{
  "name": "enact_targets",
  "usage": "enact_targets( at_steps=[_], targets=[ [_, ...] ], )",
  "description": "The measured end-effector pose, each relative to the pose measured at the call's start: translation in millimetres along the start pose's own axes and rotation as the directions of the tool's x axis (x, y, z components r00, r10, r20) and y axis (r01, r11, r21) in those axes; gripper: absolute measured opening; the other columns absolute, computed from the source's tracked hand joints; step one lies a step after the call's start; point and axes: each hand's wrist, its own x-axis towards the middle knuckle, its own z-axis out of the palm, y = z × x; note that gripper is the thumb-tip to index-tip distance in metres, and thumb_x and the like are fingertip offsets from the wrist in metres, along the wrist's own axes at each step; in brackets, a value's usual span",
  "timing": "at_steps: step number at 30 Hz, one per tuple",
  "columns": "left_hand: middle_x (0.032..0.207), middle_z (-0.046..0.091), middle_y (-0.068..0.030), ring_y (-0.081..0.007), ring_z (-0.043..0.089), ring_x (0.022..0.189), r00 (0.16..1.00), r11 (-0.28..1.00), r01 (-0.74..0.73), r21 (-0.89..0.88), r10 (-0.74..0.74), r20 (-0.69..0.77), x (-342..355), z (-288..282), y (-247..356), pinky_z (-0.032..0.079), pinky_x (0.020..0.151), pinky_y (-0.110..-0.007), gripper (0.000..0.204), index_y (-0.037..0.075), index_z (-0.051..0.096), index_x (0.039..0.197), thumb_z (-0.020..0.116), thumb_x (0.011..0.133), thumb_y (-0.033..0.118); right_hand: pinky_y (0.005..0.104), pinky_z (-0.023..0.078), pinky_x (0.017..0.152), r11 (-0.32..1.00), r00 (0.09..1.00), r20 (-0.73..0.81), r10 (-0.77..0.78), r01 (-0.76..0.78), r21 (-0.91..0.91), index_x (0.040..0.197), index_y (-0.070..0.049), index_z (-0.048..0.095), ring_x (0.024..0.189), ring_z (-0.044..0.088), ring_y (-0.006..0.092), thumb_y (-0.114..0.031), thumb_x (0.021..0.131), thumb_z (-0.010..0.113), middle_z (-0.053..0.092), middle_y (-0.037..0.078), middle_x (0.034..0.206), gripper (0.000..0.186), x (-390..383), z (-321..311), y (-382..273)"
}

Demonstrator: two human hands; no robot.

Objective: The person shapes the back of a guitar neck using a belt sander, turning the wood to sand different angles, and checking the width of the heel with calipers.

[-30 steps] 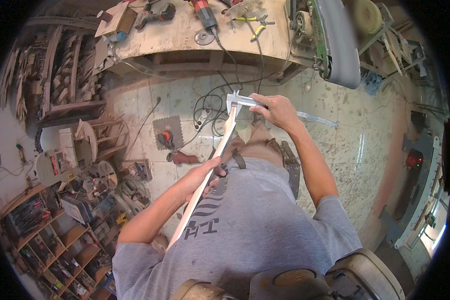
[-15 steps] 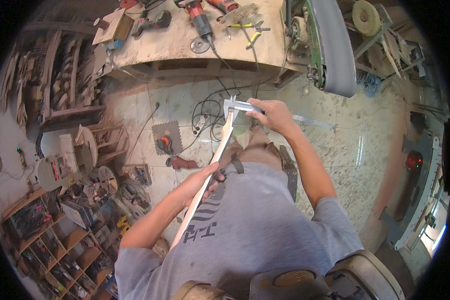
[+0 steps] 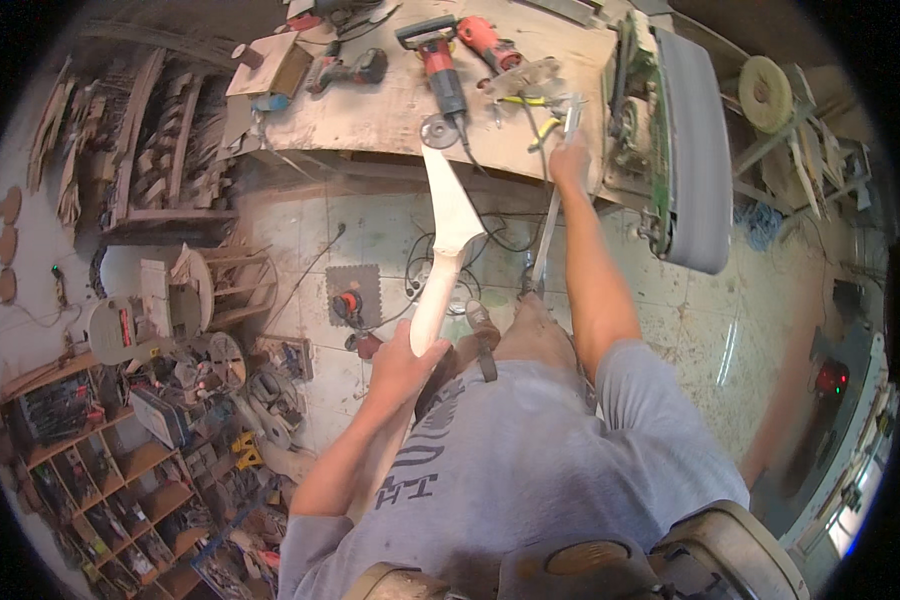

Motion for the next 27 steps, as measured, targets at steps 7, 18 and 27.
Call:
enact_targets(
  at_steps=[7,18,27],
  targets=[
    [0.077,0.067,-0.0252,-0.0452,0.067,0.072,0.98,0.999,0.037,0.007,-0.035,-0.194,17.9,1.4,14.0,0.052,0.063,-0.05,0.053,0.002,0.048,0.109,0.073,0.084,0.041,0.0499,0.05,0.091,0.992,1.0,-0.018,0.006,-0.009,-0.125,0.137,0.004,0.047,0.102,0.064,0.0459,-0.017,0.086,0.059,0.064,0.031,0.111,0.057,94.1,41.7,7.1],
    [0.078,0.067,-0.027,-0.0459,0.067,0.075,0.956,0.992,-0.072,-0.107,0.038,-0.289,23.3,-0.7,9.9,0.05,0.066,-0.051,0.053,0.002,0.048,0.112,0.072,0.084,0.04,0.0348,0.051,0.085,0.727,0.8,0.53,-0.28,-0.184,0.662,0.133,0.004,0.053,0.093,0.068,0.0224,-0.041,0.091,0.067,0.069,0.02,0.11,0.063,-112.1,-48.7,-116.5],
    [0.079,0.068,-0.0239,-0.0435,0.067,0.075,0.907,0.915,-0.37,-0.16,0.318,-0.276,24.8,-6.3,5.9,0.051,0.065,-0.048,0.05,0.002,0.051,0.103,0.076,0.081,0.039,0.032,0.05,0.078,0.799,0.908,0.321,-0.269,0.024,0.6,0.127,0.003,0.056,0.086,0.065,0.0177,-0.031,0.097,0.06,0.07,0.014,0.095,0.045,-182.1,-123.7,-150.4]
  ],
)
